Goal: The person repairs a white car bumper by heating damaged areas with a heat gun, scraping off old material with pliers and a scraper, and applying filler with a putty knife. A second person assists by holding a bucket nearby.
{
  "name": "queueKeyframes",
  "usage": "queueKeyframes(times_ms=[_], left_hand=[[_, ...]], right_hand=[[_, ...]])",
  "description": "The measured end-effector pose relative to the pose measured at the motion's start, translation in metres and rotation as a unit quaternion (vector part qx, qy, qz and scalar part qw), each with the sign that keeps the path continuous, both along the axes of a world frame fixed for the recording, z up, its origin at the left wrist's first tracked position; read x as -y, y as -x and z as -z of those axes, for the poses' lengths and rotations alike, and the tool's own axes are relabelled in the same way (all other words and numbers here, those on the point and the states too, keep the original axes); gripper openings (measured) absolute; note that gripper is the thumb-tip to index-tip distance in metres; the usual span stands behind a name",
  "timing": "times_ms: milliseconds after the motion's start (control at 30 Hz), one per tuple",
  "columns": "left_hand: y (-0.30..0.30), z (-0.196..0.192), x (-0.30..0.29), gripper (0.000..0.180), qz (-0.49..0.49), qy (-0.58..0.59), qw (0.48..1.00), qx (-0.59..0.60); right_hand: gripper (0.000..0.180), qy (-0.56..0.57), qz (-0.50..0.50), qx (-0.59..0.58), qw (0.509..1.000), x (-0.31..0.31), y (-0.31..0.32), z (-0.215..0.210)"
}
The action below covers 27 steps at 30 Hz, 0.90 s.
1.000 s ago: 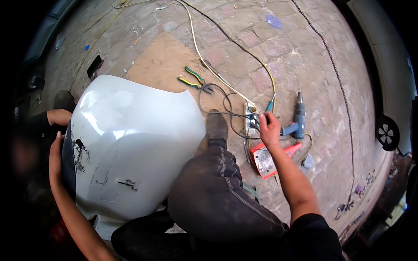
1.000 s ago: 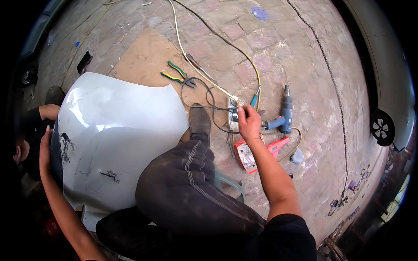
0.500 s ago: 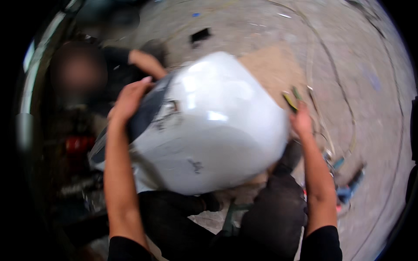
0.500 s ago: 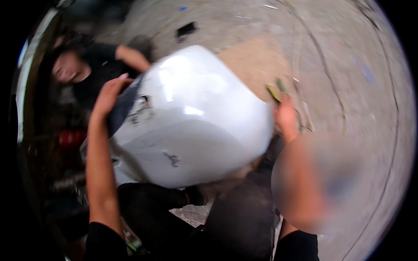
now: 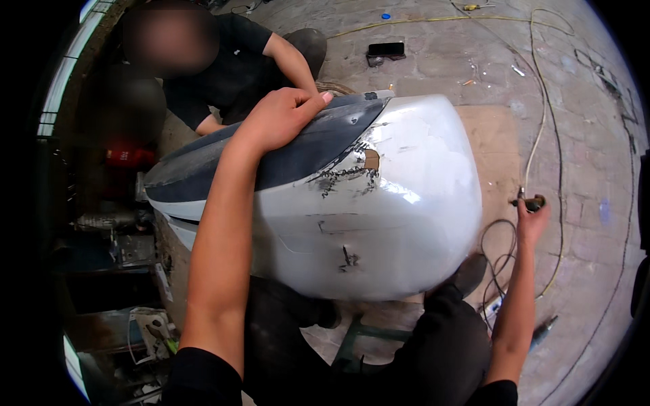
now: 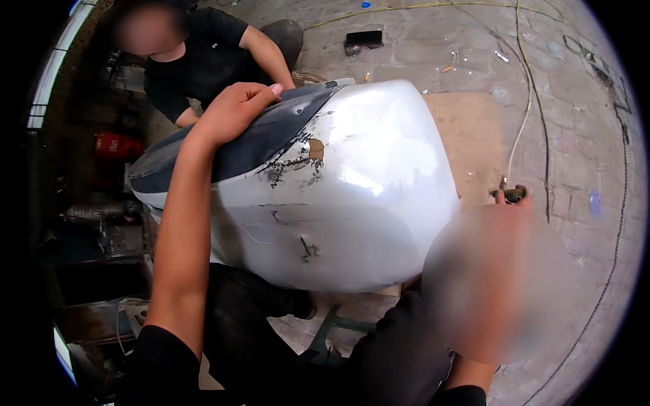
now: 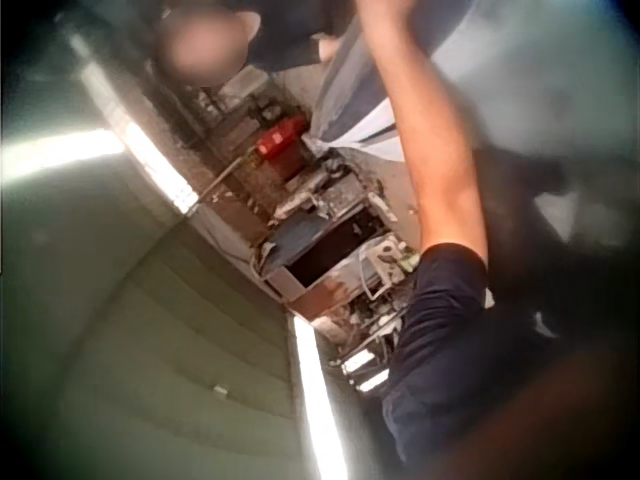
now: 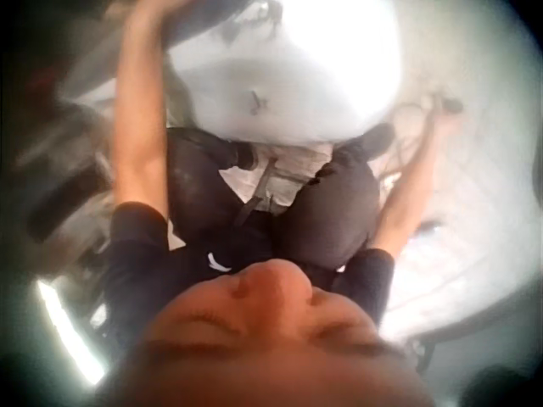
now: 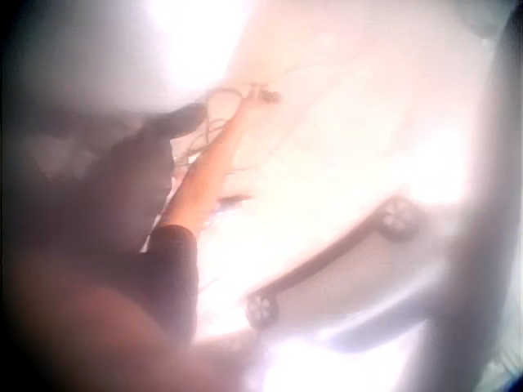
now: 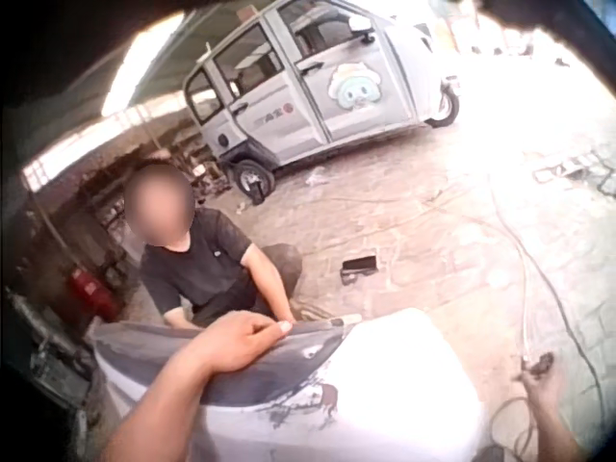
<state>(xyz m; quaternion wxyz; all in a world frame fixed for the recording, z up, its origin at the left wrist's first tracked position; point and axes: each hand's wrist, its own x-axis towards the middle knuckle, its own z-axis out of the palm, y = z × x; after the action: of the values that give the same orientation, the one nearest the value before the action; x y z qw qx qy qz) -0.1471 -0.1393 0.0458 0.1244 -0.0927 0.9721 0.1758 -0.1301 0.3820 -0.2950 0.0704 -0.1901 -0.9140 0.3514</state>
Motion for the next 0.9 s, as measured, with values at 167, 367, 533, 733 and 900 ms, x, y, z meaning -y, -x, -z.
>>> queueKeyframes(times_ms=[167,367,533,733,900], left_hand=[[0.0,-0.008,-0.01,0.061,0.025,0.02,0.999,-0.014],[0.003,-0.003,-0.01,0.072,0.032,0.028,0.999,0.003],[-0.001,-0.005,-0.006,0.071,0.034,0.004,0.999,-0.02],[0.004,-0.004,-0.005,0.069,0.047,0.015,0.998,-0.025],[0.001,-0.005,-0.003,0.069,0.048,0.028,0.998,-0.015]], right_hand=[[0.029,0.441,0.06,-0.212,0.87,-0.072,-0.07,-0.085],[0.033,0.738,0.079,-0.184,0.644,-0.105,-0.175,-0.131],[0.035,0.823,-0.141,-0.103,0.54,-0.05,-0.148,-0.221],[0.016,0.677,0.1,-0.001,0.729,0.007,-0.182,-0.277],[0.039,0.42,-0.044,-0.063,0.904,0.02,-0.239,-0.301]])
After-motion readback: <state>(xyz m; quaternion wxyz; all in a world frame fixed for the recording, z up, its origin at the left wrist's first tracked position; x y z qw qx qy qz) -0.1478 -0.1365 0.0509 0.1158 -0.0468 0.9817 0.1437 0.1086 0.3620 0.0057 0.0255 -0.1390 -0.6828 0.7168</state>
